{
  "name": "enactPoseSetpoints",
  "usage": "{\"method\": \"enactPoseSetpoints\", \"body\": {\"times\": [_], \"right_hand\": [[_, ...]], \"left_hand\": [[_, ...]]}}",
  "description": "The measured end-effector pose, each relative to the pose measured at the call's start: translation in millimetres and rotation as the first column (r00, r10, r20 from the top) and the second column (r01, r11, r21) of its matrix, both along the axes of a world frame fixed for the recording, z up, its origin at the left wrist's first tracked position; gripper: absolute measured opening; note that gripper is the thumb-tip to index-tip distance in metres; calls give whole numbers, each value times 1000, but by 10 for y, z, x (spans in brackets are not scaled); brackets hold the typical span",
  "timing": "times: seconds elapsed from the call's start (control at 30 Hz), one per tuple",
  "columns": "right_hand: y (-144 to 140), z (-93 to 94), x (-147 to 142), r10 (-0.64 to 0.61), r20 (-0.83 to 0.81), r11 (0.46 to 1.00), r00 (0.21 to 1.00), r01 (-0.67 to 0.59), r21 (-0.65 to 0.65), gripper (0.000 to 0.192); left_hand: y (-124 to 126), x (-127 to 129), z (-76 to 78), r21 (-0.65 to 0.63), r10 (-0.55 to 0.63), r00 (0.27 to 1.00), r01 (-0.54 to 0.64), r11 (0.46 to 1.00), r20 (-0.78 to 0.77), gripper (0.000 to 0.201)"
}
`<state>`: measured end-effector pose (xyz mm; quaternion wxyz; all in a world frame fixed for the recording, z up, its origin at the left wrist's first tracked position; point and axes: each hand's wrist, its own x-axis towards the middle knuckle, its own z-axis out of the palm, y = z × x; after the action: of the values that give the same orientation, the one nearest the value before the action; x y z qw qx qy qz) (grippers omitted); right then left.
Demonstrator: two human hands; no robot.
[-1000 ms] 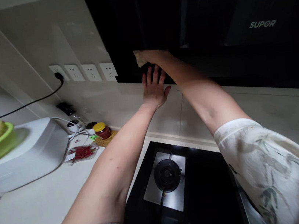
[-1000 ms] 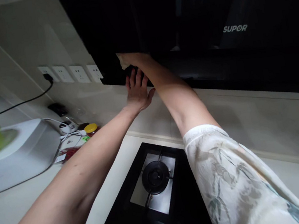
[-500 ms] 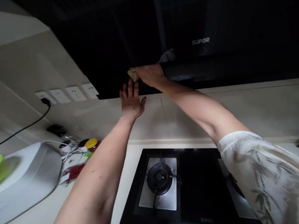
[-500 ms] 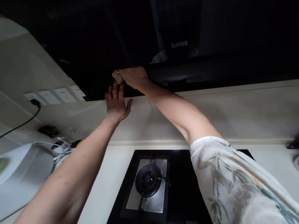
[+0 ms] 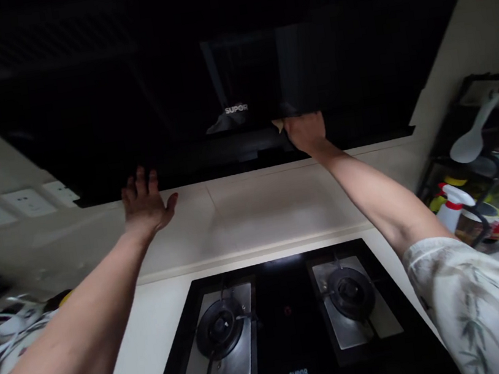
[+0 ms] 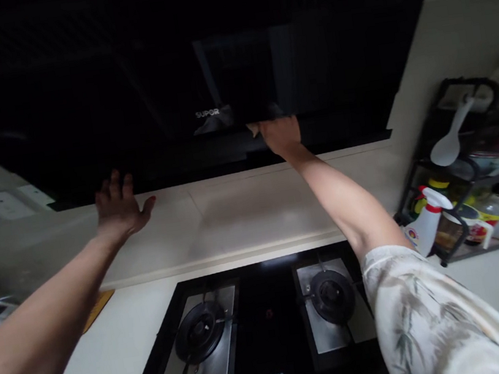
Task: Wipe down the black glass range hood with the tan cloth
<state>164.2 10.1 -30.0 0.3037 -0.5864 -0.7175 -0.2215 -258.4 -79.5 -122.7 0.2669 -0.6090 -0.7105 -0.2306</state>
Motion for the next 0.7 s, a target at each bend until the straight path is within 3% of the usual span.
{"method": "enactPoseSetpoints", "body": {"times": [0.07,0.2,0.33,0.53,0.7], "right_hand": [[24,-8,426,-98,-63,995,993,99,17,53],[63,17,1177,-163,-166,981,972,178,77,53],[119,38,1543,-259,-248,956,933,285,75,56],[194,118,1284,-297,-283,943,912,327,64,49],[215,250,701,-103,-197,995,975,104,-2,56]], "left_hand": [[2,4,14,-8,30,1000,-30,1000,0,87],[8,-13,38,-29,47,999,-47,998,-7,93],[5,-41,51,-37,48,998,-50,998,-30,99],[6,-42,42,-48,85,994,-88,995,-71,94],[10,-50,30,-57,79,996,-82,995,-46,93]]}}
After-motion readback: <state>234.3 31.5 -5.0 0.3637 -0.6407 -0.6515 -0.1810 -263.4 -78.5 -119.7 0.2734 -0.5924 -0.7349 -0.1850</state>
